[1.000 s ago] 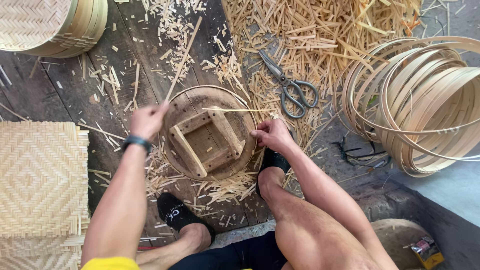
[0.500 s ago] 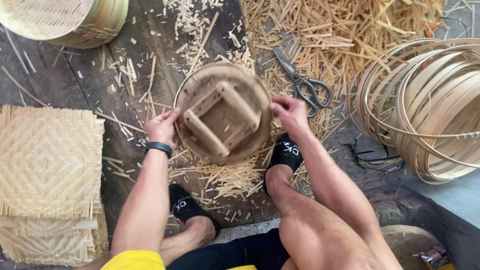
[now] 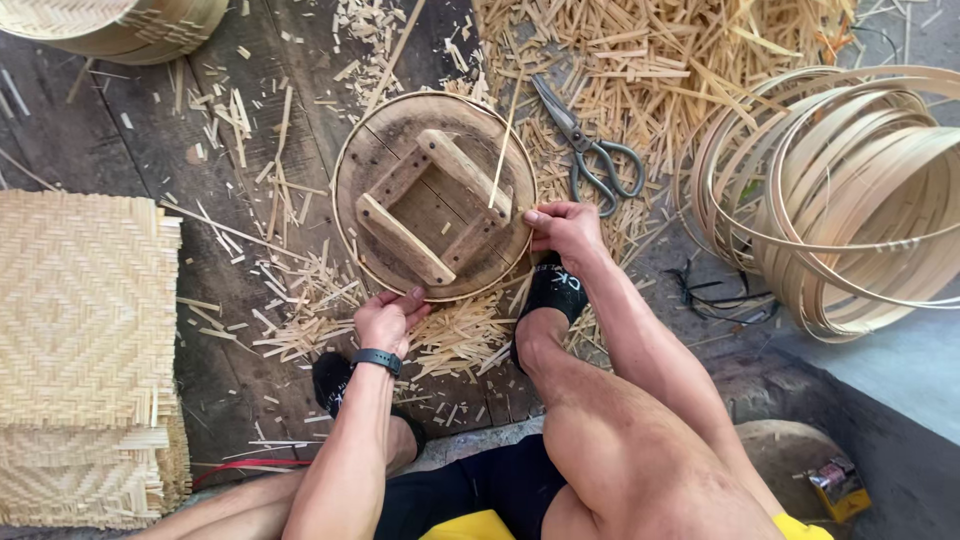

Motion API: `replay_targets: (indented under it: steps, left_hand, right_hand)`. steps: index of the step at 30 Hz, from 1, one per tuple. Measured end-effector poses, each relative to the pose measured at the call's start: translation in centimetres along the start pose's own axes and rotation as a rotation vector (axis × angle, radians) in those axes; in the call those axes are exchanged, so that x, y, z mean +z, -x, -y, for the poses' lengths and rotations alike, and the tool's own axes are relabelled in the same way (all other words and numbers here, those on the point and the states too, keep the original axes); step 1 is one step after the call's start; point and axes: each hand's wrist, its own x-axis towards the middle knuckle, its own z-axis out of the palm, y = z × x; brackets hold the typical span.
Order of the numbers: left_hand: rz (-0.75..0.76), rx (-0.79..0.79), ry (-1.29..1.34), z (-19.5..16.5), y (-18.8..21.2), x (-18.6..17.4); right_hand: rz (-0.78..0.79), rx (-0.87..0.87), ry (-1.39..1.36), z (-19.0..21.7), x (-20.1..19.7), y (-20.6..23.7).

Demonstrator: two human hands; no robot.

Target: The person assembles a round woven basket by placing a pre-woven square mat onto a circular wooden frame, then uses shears to trim the excess matting around the frame edge. The process is repeated multiple times with different mats and frames.

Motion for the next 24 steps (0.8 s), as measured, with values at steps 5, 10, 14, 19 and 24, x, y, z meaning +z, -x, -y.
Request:
replay_targets:
  steps: [5, 10, 14, 19, 24]
  left_hand:
    - [-0.010, 0.045, 0.020, -0.2, 1.1, 0.6]
    - [-0.264, 0.211, -0.224, -2.7, 1.3, 1.5]
    - [-0.211, 0.047, 0.073, -5.2, 0.6, 1.1]
    - [-0.046, -0.073, 0.150, -6.9, 1.1, 0.7]
    - [-0.022, 0.488, -0.059, -11.4, 5.5, 1.7]
  right_hand:
    - [-0.057, -0.044, 0.077, 1.1, 0.6, 1.2]
    - [0.041, -0.012, 0.385, 2.3, -0.6, 2.5]
    - [0.177, -0.176, 0.803, 2.0, -1.7, 2.2]
    - [-0.022, -0.210, 0.088, 2.9, -3.5, 1.3]
    - [0.062, -0.323, -0.202, 7.2, -3.7, 3.3]
